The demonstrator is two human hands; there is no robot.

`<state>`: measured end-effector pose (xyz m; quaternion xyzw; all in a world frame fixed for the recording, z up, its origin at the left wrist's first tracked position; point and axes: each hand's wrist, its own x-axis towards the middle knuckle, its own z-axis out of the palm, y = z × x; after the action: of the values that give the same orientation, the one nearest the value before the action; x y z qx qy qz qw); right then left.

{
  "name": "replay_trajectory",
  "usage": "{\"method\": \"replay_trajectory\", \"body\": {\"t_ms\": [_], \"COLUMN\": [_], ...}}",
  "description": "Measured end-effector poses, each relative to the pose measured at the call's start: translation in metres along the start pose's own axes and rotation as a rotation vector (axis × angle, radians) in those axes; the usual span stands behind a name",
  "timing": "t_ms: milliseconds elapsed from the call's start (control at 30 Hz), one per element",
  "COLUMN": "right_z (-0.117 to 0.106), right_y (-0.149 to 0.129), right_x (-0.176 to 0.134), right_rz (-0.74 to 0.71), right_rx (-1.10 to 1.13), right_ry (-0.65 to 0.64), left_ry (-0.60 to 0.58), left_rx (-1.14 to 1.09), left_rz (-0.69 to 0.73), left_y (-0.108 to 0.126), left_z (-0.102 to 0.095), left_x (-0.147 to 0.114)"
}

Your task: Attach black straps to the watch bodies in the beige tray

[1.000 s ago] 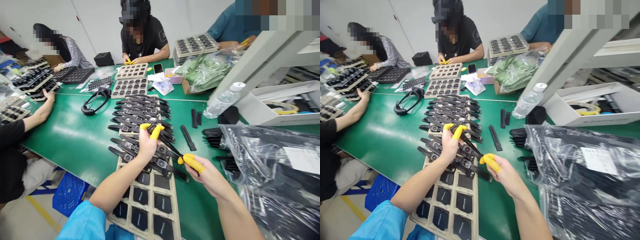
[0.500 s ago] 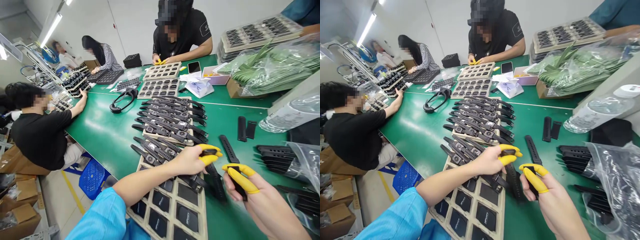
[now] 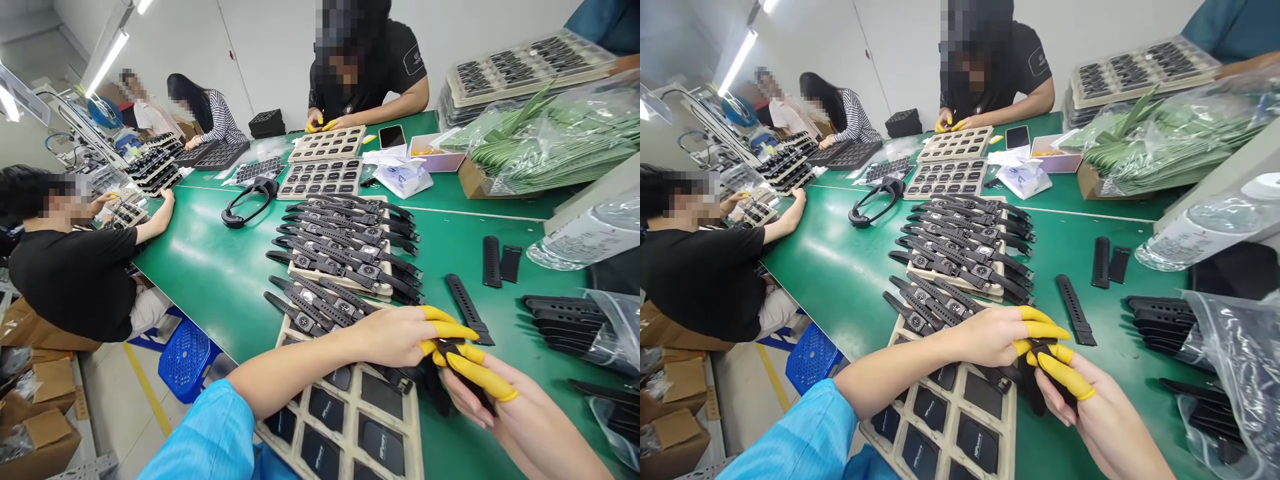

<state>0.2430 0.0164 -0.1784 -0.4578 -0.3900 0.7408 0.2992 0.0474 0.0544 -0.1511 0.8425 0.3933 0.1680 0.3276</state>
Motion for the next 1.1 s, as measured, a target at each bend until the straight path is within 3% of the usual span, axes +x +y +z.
{"method": "replay_trajectory", "body": {"t_ms": [267,533,767,1100], "right_z": [0.020,0.023,0.027,0.022], "right_y": [-0.010,-0.008,-0.013,-0.010], "right_x": [-0.007,0.004,0.004,0.008], "right_rz": [-0.054,-0.113,-0.149,-0.184], "right_rx": [0.151,0.269,0.395,0.365], "right_ry": [0.087,0.011,-0.010,0.021], "left_ry": [0.023,0.133,0.132,0.100], "left_rx": [0.022,-0.017,0.045,0.034], "left_rz": [0.023,0.096,0.100,0.176], "left_y": [0.001,-0.003,-0.007,0.001], "left_z": [-0.006,-0.006,-0.001,-0.008], "left_x": [-0.002,-0.005,-0.004,-0.004]}}
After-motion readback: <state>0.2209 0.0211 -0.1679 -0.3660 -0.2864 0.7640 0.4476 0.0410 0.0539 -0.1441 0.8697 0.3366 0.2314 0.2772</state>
